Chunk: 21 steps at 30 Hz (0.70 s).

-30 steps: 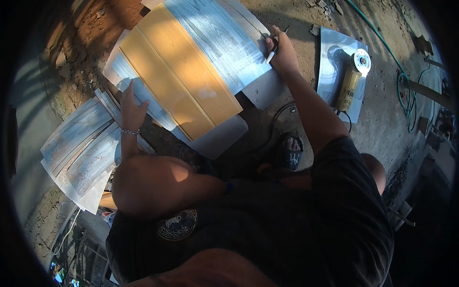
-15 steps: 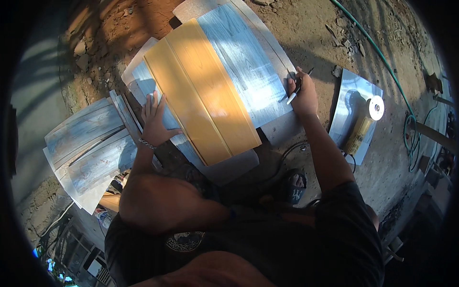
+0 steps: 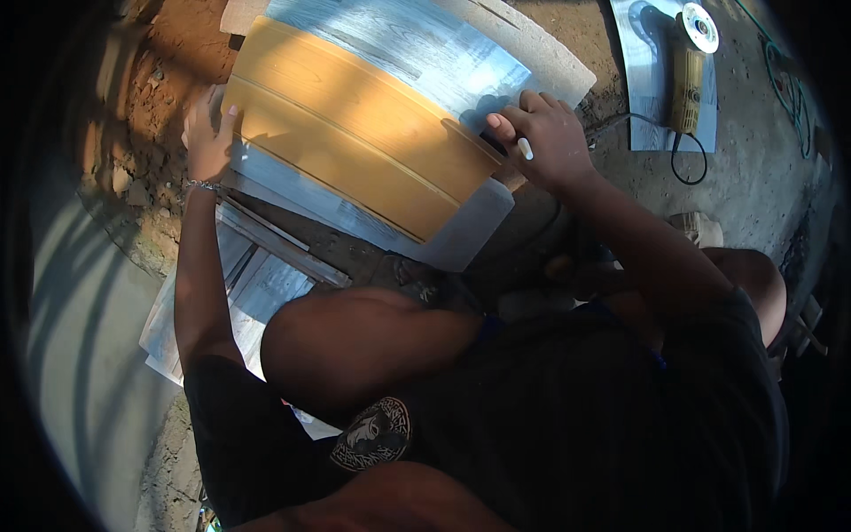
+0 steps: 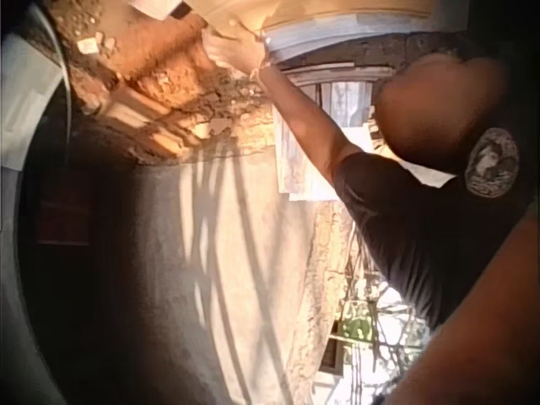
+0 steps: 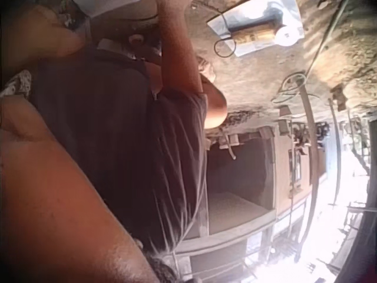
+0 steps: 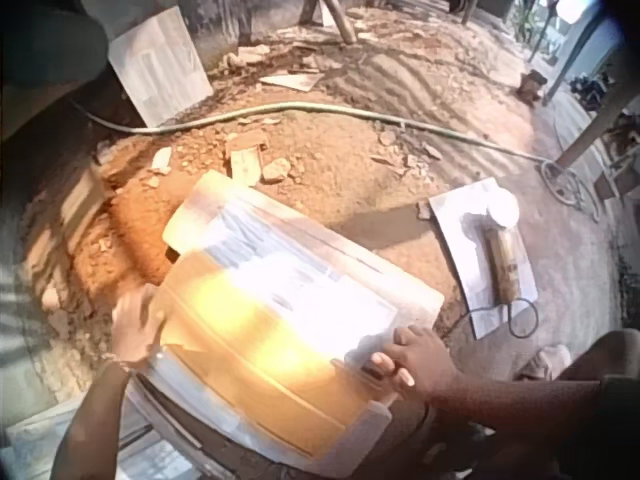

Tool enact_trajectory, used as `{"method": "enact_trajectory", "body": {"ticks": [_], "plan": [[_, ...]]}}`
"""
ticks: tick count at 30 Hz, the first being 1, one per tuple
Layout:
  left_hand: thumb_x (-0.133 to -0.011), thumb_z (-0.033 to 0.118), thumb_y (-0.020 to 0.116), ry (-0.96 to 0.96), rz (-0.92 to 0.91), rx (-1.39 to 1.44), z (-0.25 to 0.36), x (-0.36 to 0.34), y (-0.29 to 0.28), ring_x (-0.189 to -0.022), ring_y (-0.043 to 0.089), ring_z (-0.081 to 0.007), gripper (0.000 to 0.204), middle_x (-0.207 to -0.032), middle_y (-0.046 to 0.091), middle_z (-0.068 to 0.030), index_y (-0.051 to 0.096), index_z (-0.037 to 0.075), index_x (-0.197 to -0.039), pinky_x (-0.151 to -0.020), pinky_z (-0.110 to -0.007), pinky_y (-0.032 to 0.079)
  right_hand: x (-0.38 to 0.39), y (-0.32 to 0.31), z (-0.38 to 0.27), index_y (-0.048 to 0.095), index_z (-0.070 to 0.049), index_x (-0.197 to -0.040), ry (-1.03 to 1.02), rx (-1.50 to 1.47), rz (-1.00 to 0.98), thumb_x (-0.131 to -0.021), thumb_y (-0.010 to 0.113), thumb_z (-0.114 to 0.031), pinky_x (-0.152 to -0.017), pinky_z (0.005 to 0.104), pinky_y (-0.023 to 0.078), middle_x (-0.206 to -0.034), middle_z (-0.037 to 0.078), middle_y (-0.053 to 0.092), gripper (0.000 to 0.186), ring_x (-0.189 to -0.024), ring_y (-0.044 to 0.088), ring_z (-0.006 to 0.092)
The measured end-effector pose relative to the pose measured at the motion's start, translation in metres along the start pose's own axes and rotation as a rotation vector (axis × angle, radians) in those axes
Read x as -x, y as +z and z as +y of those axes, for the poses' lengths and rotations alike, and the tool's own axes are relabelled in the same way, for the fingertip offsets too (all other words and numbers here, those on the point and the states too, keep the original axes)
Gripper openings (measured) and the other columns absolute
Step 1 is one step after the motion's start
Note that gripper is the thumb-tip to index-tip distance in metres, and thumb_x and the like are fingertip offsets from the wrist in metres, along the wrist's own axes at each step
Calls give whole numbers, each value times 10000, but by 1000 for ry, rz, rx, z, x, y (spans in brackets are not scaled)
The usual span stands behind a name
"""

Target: Measure and mark a tile before cutting it with an angle grinder.

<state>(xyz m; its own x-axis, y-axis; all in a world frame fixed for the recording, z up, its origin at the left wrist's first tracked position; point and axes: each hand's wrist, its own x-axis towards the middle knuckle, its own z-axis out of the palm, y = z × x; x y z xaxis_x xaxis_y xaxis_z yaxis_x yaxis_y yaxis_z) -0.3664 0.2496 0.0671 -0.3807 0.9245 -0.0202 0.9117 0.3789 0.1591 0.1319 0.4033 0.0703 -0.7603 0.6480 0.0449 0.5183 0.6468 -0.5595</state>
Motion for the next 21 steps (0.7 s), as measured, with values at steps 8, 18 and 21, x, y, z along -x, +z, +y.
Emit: {"method": "enact_trajectory", "body": {"ticks": [8,18,21], "plan": [[-1010,315,680,-352,-334,594,-14,-100,13,-972,655,-123,428,-1090,724,-68,672,-47,-1239,-856,-278,514,75,43,-13,655,26,-1027,869,-373,-344,-1062,504,-442,-744,438,510,-803,142,647,492,-771,645,309],[-942,143,767,-364,-368,861,-31,-91,19,-848,654,-102,231,-962,745,-60,696,-36,-1070,-784,-237,507,54,61,-4,644,35,-1064,907,-696,-414,-1087,440,-518,-746,406,499,-804,105,648,589,-777,633,224],[-955,132,752,-359,-332,921,-30,-87,19,-824,653,-100,170,-944,742,-53,685,-10,-1023,-764,-237,508,52,64,-2,640,26,-1108,827,-780,-311,-1096,440,-474,-796,421,493,-834,129,668,539,-801,641,245]]}}
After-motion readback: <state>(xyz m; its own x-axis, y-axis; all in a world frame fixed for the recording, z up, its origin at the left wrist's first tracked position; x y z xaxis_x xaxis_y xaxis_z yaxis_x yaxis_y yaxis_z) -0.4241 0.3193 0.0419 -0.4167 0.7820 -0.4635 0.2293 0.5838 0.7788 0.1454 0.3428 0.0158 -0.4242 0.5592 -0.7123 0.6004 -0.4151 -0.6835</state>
